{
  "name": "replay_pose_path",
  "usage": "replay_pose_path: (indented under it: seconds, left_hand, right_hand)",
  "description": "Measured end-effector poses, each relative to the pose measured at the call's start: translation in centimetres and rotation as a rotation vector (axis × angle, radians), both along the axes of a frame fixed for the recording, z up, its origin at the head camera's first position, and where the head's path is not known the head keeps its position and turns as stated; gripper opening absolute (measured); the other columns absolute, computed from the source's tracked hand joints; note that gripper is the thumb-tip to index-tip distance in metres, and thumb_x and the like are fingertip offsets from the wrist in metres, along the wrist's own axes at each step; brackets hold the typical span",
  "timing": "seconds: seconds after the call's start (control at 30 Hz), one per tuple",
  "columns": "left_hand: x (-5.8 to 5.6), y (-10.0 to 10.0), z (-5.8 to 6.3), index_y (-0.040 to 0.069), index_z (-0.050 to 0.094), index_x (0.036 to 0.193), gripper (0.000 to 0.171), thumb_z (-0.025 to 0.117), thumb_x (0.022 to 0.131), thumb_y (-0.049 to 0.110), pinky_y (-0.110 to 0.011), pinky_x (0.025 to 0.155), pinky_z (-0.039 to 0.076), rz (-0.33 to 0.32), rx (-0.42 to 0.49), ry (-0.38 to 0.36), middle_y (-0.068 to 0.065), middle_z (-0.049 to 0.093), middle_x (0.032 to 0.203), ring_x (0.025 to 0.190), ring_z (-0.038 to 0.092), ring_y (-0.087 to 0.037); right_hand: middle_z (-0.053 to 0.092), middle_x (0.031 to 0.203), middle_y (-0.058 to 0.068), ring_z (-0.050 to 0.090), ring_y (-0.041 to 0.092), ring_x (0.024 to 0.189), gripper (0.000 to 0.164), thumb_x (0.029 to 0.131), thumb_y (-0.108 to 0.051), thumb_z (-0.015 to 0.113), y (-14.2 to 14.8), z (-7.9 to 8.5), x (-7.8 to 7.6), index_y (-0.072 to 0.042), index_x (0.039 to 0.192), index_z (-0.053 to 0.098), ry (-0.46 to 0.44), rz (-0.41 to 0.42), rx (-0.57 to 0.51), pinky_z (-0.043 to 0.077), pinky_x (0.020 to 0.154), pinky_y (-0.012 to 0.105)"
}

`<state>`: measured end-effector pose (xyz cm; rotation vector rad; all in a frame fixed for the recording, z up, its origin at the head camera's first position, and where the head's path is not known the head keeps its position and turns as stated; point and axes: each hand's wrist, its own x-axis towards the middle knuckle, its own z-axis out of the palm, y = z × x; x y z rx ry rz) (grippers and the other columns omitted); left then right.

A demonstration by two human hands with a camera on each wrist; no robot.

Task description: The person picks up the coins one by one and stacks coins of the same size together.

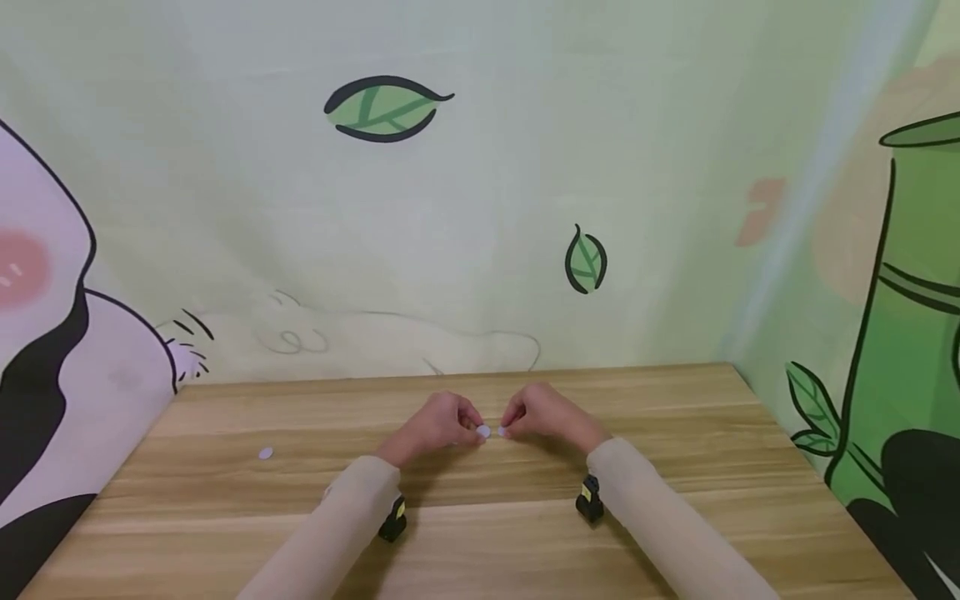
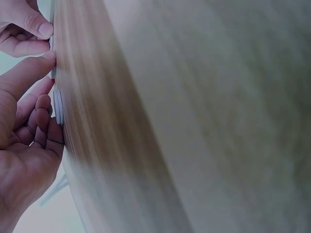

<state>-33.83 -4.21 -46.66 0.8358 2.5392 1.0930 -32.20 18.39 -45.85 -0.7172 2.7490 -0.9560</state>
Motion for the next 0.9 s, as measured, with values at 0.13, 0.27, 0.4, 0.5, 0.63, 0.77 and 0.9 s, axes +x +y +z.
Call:
replay_pose_path:
  seconds: [0.13, 0.27, 0.4, 0.5, 0.63, 0.77, 0.9]
  left_hand:
    - [-0.3, 0.0, 0.2, 0.004, 0.075, 0.091, 0.017, 0.086, 0.081, 0.013, -0.021, 0.054, 0.039, -0.010, -0.010, 0.004, 0.003, 0.060, 0.070, 0.061, 0.048, -0.008]
    - [-0.4, -0.2, 0.5, 0.003, 0.076, 0.094, 0.021, 0.087, 0.081, 0.016, -0.021, 0.057, 0.041, -0.030, -0.014, 0.019, 0.003, 0.062, 0.073, 0.063, 0.050, -0.008]
    - [-0.2, -1.1, 1.1, 0.001, 0.076, 0.102, 0.027, 0.083, 0.085, 0.021, -0.023, 0.062, 0.045, -0.029, -0.005, 0.050, 0.003, 0.063, 0.078, 0.069, 0.053, -0.009]
    - [0.1, -2.2, 2.0, 0.003, 0.076, 0.107, 0.027, 0.077, 0.090, 0.024, -0.026, 0.063, 0.046, -0.003, -0.004, 0.090, 0.002, 0.062, 0.080, 0.071, 0.053, -0.011]
    - [0.4, -4.2, 3.5, 0.005, 0.075, 0.110, 0.025, 0.071, 0.095, 0.024, -0.029, 0.066, 0.046, 0.041, 0.011, 0.103, 0.000, 0.060, 0.085, 0.077, 0.052, -0.015]
    - [0.9, -6.7, 4.5, 0.003, 0.073, 0.113, 0.024, 0.068, 0.097, 0.021, -0.032, 0.069, 0.046, 0.086, 0.024, 0.101, -0.002, 0.059, 0.090, 0.082, 0.052, -0.018]
    - [1.3, -9.6, 4.7, 0.001, 0.072, 0.113, 0.024, 0.067, 0.098, 0.018, -0.032, 0.069, 0.046, 0.137, 0.020, 0.123, -0.004, 0.059, 0.089, 0.082, 0.051, -0.019]
  right_hand:
    - [0.074, 0.082, -0.003, 0.062, 0.002, 0.073, 0.008, 0.084, -0.013, 0.084, 0.1, 0.3, 0.0, -0.007, 0.088, 0.080, -0.005, -0.002, -0.009, 0.053, 0.070, 0.020]
    - [0.074, 0.081, -0.003, 0.062, 0.002, 0.072, 0.008, 0.084, -0.011, 0.084, 0.2, 0.3, 0.1, -0.006, 0.087, 0.080, 0.008, 0.004, -0.020, 0.053, 0.070, 0.020]
    - [0.073, 0.081, -0.004, 0.060, 0.002, 0.072, 0.008, 0.084, -0.011, 0.084, 0.1, 0.2, 0.2, -0.006, 0.087, 0.079, 0.006, 0.008, -0.019, 0.052, 0.070, 0.020]
    - [0.073, 0.081, -0.004, 0.059, 0.002, 0.072, 0.008, 0.084, -0.012, 0.084, 0.1, 0.1, 0.3, -0.007, 0.088, 0.079, 0.000, -0.001, -0.019, 0.051, 0.070, 0.020]
    - [0.073, 0.082, -0.004, 0.059, 0.004, 0.073, 0.008, 0.085, -0.013, 0.083, 0.2, 0.0, 0.3, -0.008, 0.089, 0.079, -0.014, -0.022, -0.036, 0.051, 0.070, 0.021]
    - [0.073, 0.083, -0.003, 0.059, 0.005, 0.073, 0.009, 0.085, -0.015, 0.084, 0.4, -0.3, 0.2, -0.008, 0.089, 0.080, -0.022, -0.029, -0.054, 0.051, 0.069, 0.021]
    - [0.073, 0.082, -0.005, 0.059, 0.005, 0.073, 0.009, 0.085, -0.017, 0.084, 0.4, -0.6, 0.1, -0.010, 0.089, 0.080, -0.020, -0.035, -0.054, 0.051, 0.069, 0.021]
